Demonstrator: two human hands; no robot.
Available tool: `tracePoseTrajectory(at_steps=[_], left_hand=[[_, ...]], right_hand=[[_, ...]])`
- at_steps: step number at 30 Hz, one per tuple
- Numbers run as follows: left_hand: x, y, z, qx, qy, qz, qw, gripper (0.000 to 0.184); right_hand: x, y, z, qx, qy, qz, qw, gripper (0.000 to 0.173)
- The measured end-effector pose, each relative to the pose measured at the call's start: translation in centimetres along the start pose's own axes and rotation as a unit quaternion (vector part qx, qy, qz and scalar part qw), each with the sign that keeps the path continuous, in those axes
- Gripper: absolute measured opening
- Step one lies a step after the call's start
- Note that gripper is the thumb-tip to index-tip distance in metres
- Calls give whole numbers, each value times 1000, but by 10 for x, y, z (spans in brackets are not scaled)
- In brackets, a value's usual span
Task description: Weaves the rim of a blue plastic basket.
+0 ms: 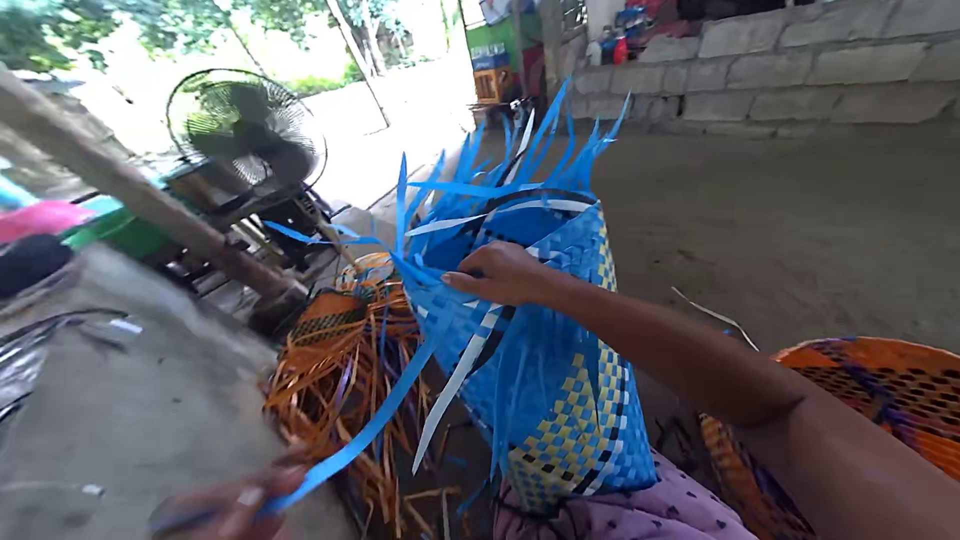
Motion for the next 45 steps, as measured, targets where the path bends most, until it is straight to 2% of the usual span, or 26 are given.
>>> tracePoseTrajectory(at_steps=[3,5,7,10,14,18,20,26,30,33,36,38,40,43,45], left_hand=[[-31,-26,4,-26,22,-238,971,26],[-71,-25,23,-11,75,-315,946,29],[-87,-24,32,2,117,-294,948,28],[-81,-24,21,-3,121,-310,943,28],[-79,-36,-13,-26,74,-374,924,29],[-79,-84,-54,-77,-17,-368,926,17],[-85,-99,-72,-89,-27,-366,926,8],[-100,-85,-102,-50,14,-377,925,6],[-102,-104,-100,-82,-20,-364,928,3],[-104,-95,-100,-102,-22,-352,930,8],[-104,-82,-104,-75,1,-364,928,6],[-103,-94,-103,-80,-15,-370,926,5],[-101,-106,-101,-83,-42,-397,913,6],[-87,-122,-87,-44,-107,-511,852,12],[-82,-140,-73,-41,-142,-537,830,15]], right_hand=[[7,4,2,51,52,3,997,49],[14,11,9,74,57,2,996,47],[16,13,11,82,64,13,995,48],[23,14,9,89,53,27,994,49],[14,16,11,83,40,59,994,49],[-8,11,14,142,101,93,980,48],[-14,9,15,162,119,100,975,48],[-12,11,16,167,116,92,975,47],[-18,7,15,166,122,93,974,46],[-16,8,14,160,120,84,976,46],[-14,7,14,155,113,78,978,47],[-15,5,11,154,112,81,978,47],[-17,4,10,150,113,82,979,47],[-15,5,10,144,110,79,980,47],[-12,5,10,137,105,77,982,47]])
Point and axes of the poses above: each hand's wrist, its own z-axis away from the middle knuckle, its own y-axis out of the back of the hand, x = y × z, the point moved 7 cm from there along -z, towards the middle knuckle, and after that the axes turned 2 degrees about z, right-handed, at the moved point
